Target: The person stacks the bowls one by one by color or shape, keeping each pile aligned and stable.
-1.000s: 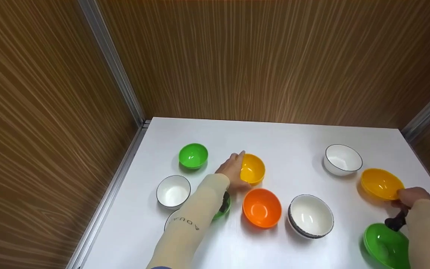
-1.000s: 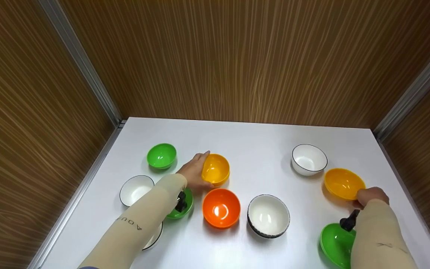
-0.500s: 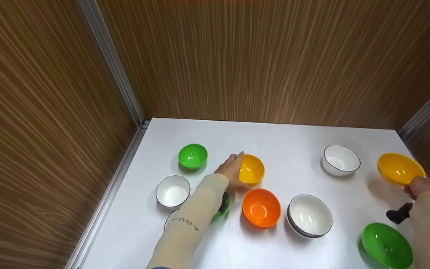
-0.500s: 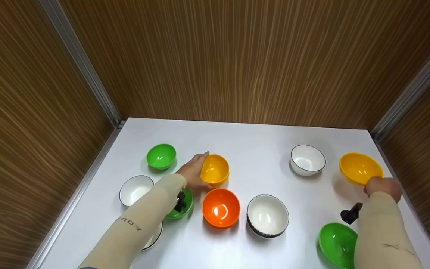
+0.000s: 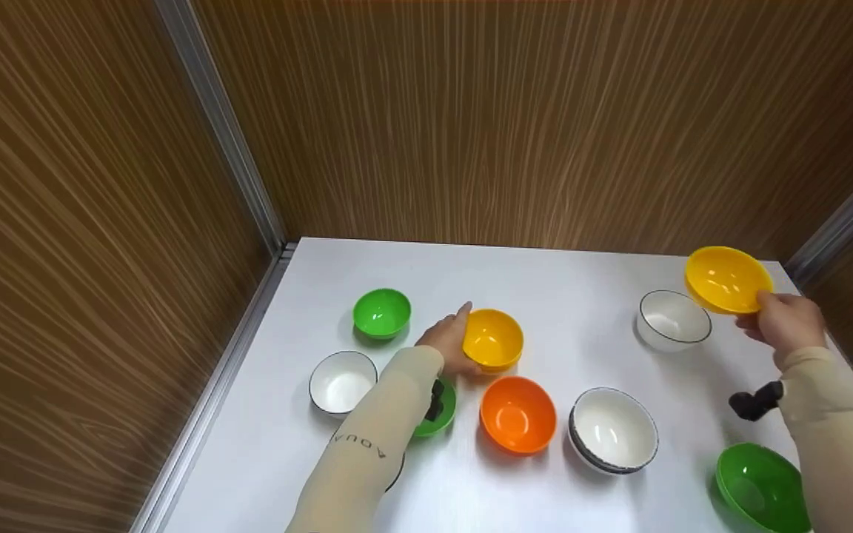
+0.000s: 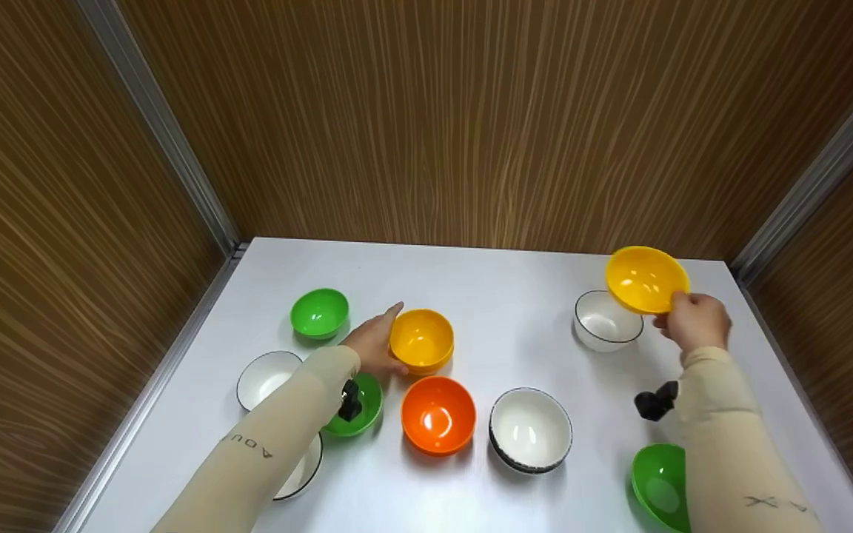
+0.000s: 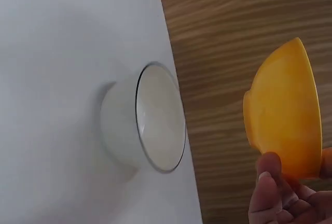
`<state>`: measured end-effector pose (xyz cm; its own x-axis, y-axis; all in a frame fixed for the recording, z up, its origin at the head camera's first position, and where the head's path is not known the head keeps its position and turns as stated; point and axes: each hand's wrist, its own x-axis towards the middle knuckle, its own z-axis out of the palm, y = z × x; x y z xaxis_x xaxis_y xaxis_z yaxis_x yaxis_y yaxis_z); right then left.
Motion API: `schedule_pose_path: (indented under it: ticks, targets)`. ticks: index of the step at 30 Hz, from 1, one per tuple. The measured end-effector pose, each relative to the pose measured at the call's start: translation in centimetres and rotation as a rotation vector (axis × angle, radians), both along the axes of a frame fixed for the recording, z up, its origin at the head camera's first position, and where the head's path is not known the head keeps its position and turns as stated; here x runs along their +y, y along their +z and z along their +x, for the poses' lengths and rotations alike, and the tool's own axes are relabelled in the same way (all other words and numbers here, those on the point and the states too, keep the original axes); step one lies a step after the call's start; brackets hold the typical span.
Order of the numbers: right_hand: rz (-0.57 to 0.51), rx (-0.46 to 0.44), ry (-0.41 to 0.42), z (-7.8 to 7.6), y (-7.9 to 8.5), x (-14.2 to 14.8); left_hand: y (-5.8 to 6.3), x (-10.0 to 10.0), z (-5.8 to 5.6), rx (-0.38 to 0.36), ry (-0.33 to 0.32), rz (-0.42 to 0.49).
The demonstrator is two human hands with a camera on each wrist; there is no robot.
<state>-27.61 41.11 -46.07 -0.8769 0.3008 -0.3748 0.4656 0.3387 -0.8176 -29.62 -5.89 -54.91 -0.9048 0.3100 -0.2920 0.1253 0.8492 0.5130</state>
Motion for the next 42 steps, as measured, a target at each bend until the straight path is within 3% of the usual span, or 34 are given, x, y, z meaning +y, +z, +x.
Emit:
schedule_pose_path:
  ticks: [3,7,17,28,42]
  targets:
    - [-0.013,0.081,0.110,-0.9,0.6,-2.6,-0.1,0.0,0.0,-0.009,0.021,0.010]
    - [-0.064,0.113,0.229,-1.6,1.1,-5.9,0.0,0.1,-0.1,-0.024,0.043,-0.004]
    - [-0.080,0.109,0.419,-2.5,0.7,-12.7,0.2,-0.1,-0.1,-0.014,0.027,-0.021]
    - [-0.110,0.068,0.449,-3.2,-1.8,-19.1,-0.4,-0.1,0.0,0.019,0.067,-0.003]
    - [-0.030,-0.001,0.457,-3.3,-4.5,-23.0,-0.4,1.0,-0.1,0.035,0.039,0.052]
